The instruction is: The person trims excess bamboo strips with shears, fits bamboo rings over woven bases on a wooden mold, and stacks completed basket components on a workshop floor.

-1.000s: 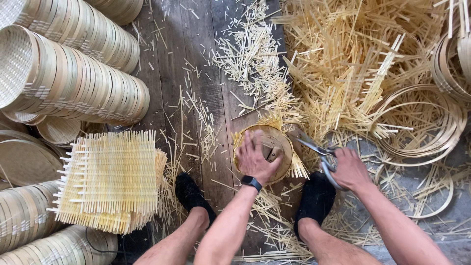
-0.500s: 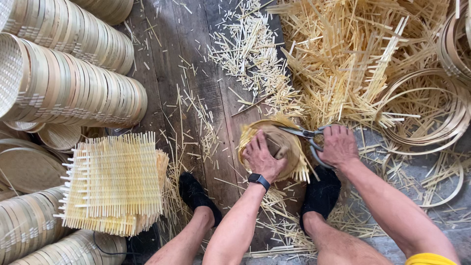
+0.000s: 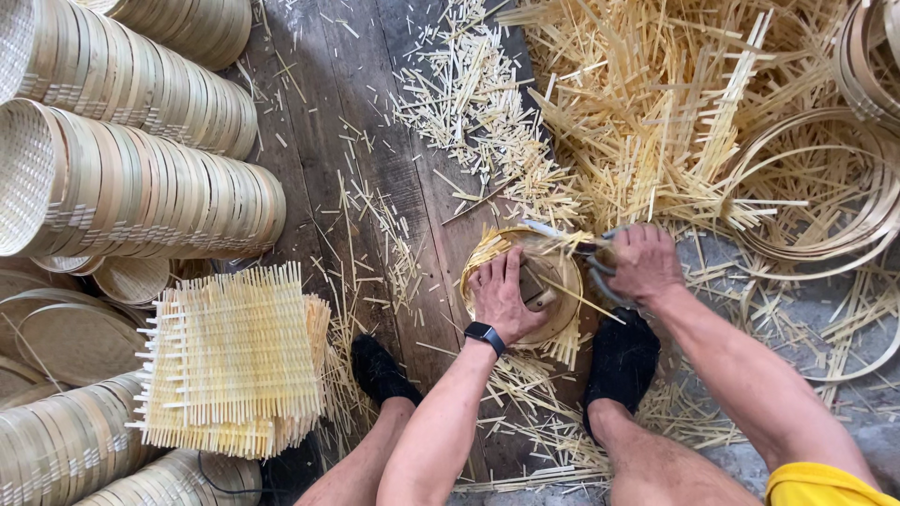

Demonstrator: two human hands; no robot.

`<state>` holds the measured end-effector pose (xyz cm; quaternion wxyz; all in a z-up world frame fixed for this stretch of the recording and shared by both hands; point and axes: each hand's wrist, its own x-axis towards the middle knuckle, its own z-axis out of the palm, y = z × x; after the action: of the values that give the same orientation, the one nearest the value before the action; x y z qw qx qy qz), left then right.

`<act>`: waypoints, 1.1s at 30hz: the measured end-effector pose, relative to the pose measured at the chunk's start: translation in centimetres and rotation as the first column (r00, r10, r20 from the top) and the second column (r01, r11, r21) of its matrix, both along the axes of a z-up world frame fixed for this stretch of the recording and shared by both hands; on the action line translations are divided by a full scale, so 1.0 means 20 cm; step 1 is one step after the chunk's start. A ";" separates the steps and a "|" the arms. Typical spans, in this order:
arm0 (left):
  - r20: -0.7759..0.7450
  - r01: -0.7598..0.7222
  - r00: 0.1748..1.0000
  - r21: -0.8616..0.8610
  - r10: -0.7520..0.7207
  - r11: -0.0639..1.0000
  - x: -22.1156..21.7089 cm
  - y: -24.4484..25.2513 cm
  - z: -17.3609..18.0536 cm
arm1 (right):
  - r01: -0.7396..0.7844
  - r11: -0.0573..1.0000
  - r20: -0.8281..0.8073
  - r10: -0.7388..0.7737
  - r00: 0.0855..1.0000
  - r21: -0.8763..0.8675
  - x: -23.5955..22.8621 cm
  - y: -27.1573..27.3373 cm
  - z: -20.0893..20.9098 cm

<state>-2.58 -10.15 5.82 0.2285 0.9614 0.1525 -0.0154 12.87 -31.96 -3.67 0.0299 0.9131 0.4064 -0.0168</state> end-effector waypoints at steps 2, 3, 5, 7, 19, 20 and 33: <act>-0.033 0.114 0.993 0.011 -0.114 0.993 -0.01 0.05 0.01 | -0.047 0.942 -0.329 -0.069 0.942 -0.332 0.06 -0.09 -0.01; -0.049 0.172 0.984 0.016 -0.171 0.985 -0.02 0.07 0.01 | -0.050 0.954 -0.287 -0.039 0.957 -0.297 0.08 -0.12 -0.01; -0.119 0.165 0.979 -0.012 -0.166 0.986 -0.01 0.07 0.02 | -0.067 0.970 -0.194 0.021 0.981 -0.232 0.10 -0.16 0.00; -0.169 0.202 0.964 -0.031 -0.204 0.979 0.02 0.07 0.03 | -0.053 0.994 -0.017 0.051 0.999 -0.094 0.10 -0.09 0.03; 0.032 -0.351 0.936 -0.034 0.352 0.936 -0.06 -0.16 -0.07 | -0.065 0.976 -0.212 0.020 0.977 -0.209 0.11 -0.14 0.04; 0.013 -0.323 0.946 -0.017 0.324 0.946 -0.07 -0.17 -0.09 | -0.062 0.977 -0.203 0.019 0.979 -0.204 0.09 -0.10 0.08; -0.080 -0.024 0.996 0.007 0.024 1.000 -0.09 -0.07 -0.06 | -0.059 0.996 -0.015 0.058 0.998 -0.065 0.08 -0.06 0.10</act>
<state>-4.41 -11.57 4.61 0.2196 0.9588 0.1731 -0.0509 14.38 -33.11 -1.69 0.0577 0.8991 0.4324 -0.0355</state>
